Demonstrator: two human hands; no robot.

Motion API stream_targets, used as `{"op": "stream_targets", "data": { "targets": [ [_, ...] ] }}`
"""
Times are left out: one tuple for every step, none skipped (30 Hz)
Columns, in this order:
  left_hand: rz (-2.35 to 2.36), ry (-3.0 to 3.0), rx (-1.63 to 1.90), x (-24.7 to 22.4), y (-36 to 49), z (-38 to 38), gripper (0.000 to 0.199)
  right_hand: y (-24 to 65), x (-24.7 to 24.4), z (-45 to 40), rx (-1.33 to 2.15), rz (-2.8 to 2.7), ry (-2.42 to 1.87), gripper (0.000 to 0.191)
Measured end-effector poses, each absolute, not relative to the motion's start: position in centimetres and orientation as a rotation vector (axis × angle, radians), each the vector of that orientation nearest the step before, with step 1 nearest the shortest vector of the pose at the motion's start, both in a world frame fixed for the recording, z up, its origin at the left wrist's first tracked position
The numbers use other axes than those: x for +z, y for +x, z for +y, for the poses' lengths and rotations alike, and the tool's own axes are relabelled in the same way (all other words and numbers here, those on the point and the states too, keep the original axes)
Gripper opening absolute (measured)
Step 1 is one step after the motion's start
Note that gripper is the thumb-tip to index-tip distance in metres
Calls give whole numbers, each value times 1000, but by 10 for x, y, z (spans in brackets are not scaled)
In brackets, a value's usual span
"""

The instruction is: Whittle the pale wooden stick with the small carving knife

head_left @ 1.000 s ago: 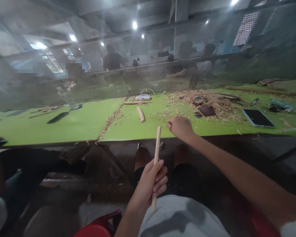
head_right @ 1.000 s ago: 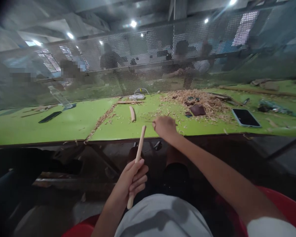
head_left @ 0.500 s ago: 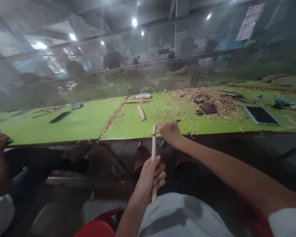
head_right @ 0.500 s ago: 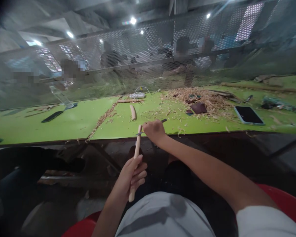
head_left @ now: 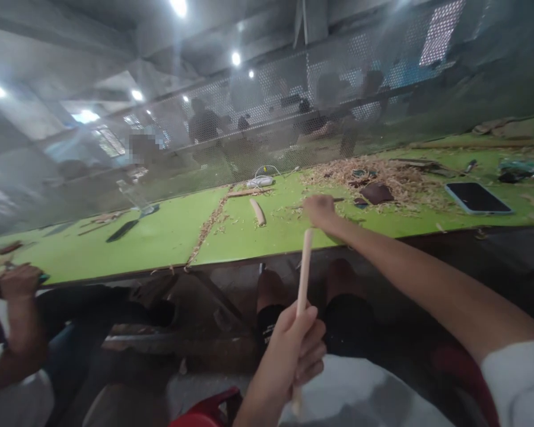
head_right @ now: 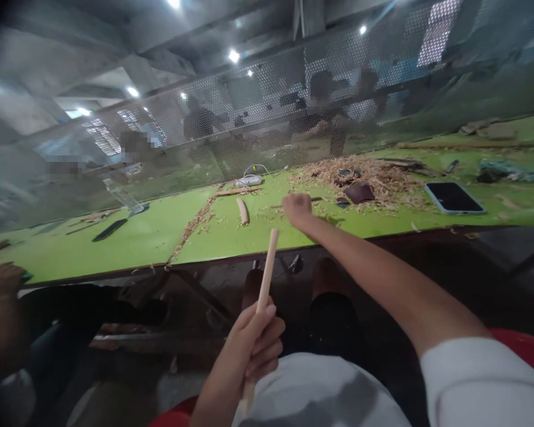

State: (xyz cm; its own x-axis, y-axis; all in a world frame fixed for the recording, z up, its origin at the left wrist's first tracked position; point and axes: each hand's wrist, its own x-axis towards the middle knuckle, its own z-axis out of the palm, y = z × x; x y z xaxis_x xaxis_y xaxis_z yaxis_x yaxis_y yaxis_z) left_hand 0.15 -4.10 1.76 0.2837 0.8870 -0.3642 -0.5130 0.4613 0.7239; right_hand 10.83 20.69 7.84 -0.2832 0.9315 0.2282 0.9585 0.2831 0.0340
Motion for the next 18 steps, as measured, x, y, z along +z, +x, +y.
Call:
{"op": "stream_targets", "data": {
  "targets": [
    [817,514,1013,17,1,-39,56,116,81,204,-249,-2354,-1792,29],
    [788,498,1031,16,-1,-36,57,122,83,198,-255,-2334,-1801,29],
    [749,481,1040,14,-4,-31,58,127,84,189,-259,-2324,-1793,29],
    [699,463,1043,12,-7,-26,58,130,84,178,-257,-2323,-1776,30],
    [644,442,1042,9,-9,-22,56,131,83,165,-250,-2330,-1751,31],
    [588,419,1035,7,-11,-19,54,130,81,151,-223,-2344,-1718,31],
    [539,393,1028,6,-12,-17,52,128,78,137,-187,-2362,-1699,31],
    [500,367,1022,4,-12,-17,50,125,74,125,-165,-2380,-1686,30],
    [469,345,1016,4,-12,-17,49,122,70,114,-151,-2409,-1665,30],
    [445,327,1013,4,-11,-18,48,118,66,106,-144,-2439,-1643,31],
    [429,314,1011,4,-11,-19,47,115,63,100,-145,-2469,-1617,32],
    [419,307,1013,4,-10,-20,46,113,60,97,-150,-2492,-1590,34],
    [416,304,1019,4,-10,-21,45,110,57,96,-161,-2505,-1566,36],
    [418,304,1024,4,-10,-21,45,109,55,97,-176,-2511,-1537,37],
    [423,305,1035,4,-9,-21,45,107,53,99,-193,-2509,-1510,37],
    [426,304,1046,4,-9,-20,45,106,52,101,-212,-2505,-1485,38],
    [427,300,1053,4,-9,-19,44,104,51,105,-232,-2502,-1458,38],
    [423,292,1060,5,-10,-18,44,102,50,109,-252,-2504,-1431,38]
  ]
}}
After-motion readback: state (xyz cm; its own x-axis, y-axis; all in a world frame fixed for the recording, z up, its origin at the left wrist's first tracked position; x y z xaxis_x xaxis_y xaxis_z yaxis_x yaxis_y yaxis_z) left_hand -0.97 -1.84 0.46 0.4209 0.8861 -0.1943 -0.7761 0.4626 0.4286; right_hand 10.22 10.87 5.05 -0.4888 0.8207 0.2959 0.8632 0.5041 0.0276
